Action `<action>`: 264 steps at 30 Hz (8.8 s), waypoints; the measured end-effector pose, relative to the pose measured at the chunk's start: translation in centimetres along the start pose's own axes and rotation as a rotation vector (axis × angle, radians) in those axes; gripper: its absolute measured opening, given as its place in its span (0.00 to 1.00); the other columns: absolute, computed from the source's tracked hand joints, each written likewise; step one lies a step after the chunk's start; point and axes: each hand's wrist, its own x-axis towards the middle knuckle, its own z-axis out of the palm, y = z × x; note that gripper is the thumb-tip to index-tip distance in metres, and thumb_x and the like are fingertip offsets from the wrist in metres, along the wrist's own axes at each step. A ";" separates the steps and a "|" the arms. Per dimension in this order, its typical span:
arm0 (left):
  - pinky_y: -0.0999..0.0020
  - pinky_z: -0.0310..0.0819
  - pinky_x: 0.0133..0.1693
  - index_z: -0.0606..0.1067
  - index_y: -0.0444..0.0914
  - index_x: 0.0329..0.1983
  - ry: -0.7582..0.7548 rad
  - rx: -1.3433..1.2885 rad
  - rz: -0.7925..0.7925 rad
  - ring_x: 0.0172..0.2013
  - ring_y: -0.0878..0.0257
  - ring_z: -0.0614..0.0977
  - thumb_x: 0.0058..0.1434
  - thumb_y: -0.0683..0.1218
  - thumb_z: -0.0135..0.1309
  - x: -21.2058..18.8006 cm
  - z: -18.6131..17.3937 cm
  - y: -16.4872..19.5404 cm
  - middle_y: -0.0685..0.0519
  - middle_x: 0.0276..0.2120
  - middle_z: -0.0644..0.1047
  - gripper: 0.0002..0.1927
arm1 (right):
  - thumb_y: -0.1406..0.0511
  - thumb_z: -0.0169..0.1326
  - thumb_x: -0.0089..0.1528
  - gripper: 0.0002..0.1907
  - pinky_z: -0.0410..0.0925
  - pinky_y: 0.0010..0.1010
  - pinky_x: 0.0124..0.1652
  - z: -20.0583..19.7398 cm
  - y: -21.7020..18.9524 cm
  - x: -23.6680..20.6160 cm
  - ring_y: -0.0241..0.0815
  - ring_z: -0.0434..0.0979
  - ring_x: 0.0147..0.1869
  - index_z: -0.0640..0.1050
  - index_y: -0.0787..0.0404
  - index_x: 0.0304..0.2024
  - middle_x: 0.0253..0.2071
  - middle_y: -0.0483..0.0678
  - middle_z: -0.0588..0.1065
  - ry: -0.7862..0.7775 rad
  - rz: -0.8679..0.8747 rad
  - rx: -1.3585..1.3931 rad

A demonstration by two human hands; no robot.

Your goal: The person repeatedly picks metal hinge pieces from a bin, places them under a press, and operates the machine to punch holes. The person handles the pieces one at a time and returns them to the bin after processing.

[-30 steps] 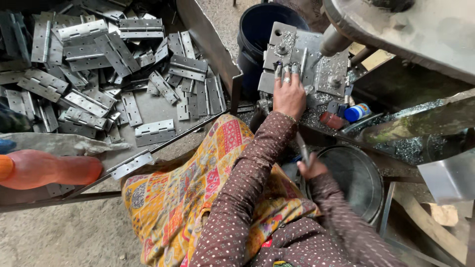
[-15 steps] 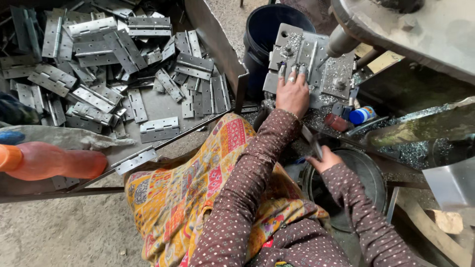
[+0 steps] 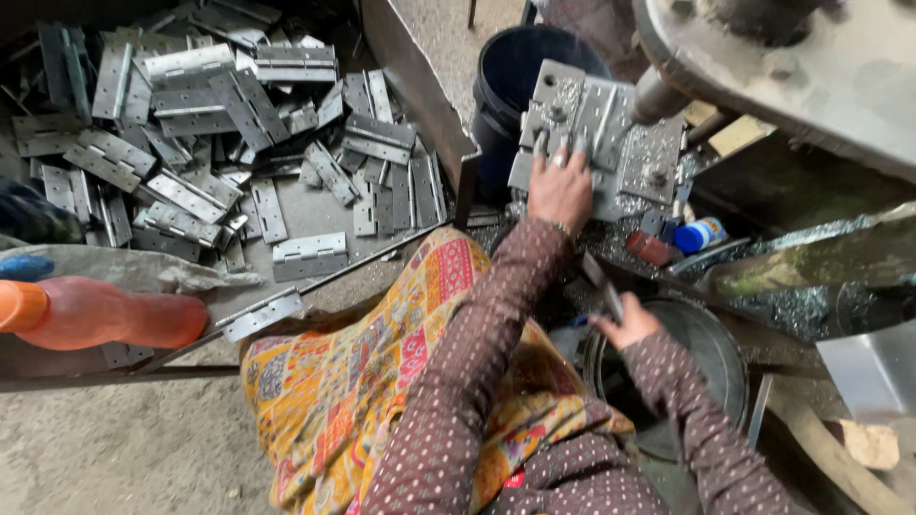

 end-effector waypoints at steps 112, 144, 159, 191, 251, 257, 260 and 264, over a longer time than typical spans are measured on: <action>0.55 0.73 0.55 0.72 0.33 0.58 0.260 0.301 0.539 0.43 0.52 0.83 0.68 0.44 0.46 -10.8 -2.3 4.7 0.43 0.45 0.79 0.18 | 0.48 0.58 0.59 0.27 0.70 0.54 0.39 -7.6 -2.9 -2.5 0.65 0.79 0.43 0.70 0.60 0.47 0.37 0.58 0.78 0.125 -0.117 -0.007; 0.51 0.68 0.60 0.79 0.33 0.45 0.238 0.127 0.056 0.57 0.53 0.77 0.62 0.43 0.49 -4.5 -0.9 3.2 0.47 0.49 0.76 0.13 | 0.52 0.58 0.59 0.32 0.71 0.57 0.39 1.2 -0.8 -0.6 0.74 0.77 0.40 0.67 0.67 0.54 0.37 0.70 0.76 0.201 -0.052 0.149; 0.49 0.68 0.56 0.79 0.33 0.45 0.189 0.130 0.028 0.56 0.49 0.78 0.60 0.43 0.49 -1.0 2.6 3.2 0.43 0.49 0.77 0.14 | 0.51 0.56 0.59 0.24 0.69 0.59 0.41 0.6 -0.9 -0.7 0.74 0.76 0.42 0.71 0.62 0.47 0.39 0.69 0.77 0.233 -0.006 0.125; 0.39 0.56 0.67 0.81 0.39 0.44 -0.062 0.034 -0.005 0.64 0.53 0.72 0.65 0.44 0.45 5.5 1.8 0.8 0.51 0.58 0.75 0.14 | 0.45 0.56 0.59 0.33 0.75 0.49 0.40 0.0 0.1 0.5 0.65 0.83 0.40 0.69 0.62 0.55 0.38 0.63 0.79 -0.094 0.146 0.089; 0.43 0.55 0.69 0.77 0.34 0.52 0.113 0.056 0.112 0.63 0.51 0.71 0.64 0.53 0.50 -3.9 -1.9 2.3 0.46 0.61 0.72 0.21 | 0.53 0.62 0.62 0.25 0.72 0.40 0.47 -6.1 -2.8 -2.1 0.54 0.77 0.52 0.76 0.61 0.55 0.57 0.56 0.71 0.393 -0.062 0.189; 0.42 0.61 0.61 0.79 0.35 0.47 0.054 -0.036 0.089 0.60 0.52 0.72 0.55 0.49 0.54 -2.5 -2.1 2.7 0.48 0.57 0.74 0.19 | 0.54 0.63 0.60 0.27 0.71 0.43 0.49 -4.5 -0.9 -1.4 0.56 0.76 0.52 0.75 0.61 0.55 0.56 0.56 0.72 0.389 -0.081 0.193; 0.43 0.62 0.61 0.79 0.35 0.46 0.054 -0.036 0.080 0.59 0.53 0.73 0.55 0.49 0.54 -2.5 -2.2 2.7 0.49 0.57 0.74 0.18 | 0.53 0.65 0.56 0.30 0.71 0.44 0.50 -2.5 -0.3 -0.9 0.58 0.76 0.54 0.75 0.63 0.54 0.55 0.57 0.72 0.405 -0.112 0.110; 0.43 0.61 0.63 0.79 0.35 0.45 0.198 0.021 0.084 0.59 0.51 0.73 0.56 0.49 0.53 -2.7 -2.3 2.6 0.48 0.55 0.74 0.18 | 0.50 0.66 0.53 0.35 0.71 0.46 0.50 1.0 -0.6 -0.6 0.59 0.75 0.53 0.71 0.67 0.52 0.54 0.62 0.71 0.195 -0.046 -0.063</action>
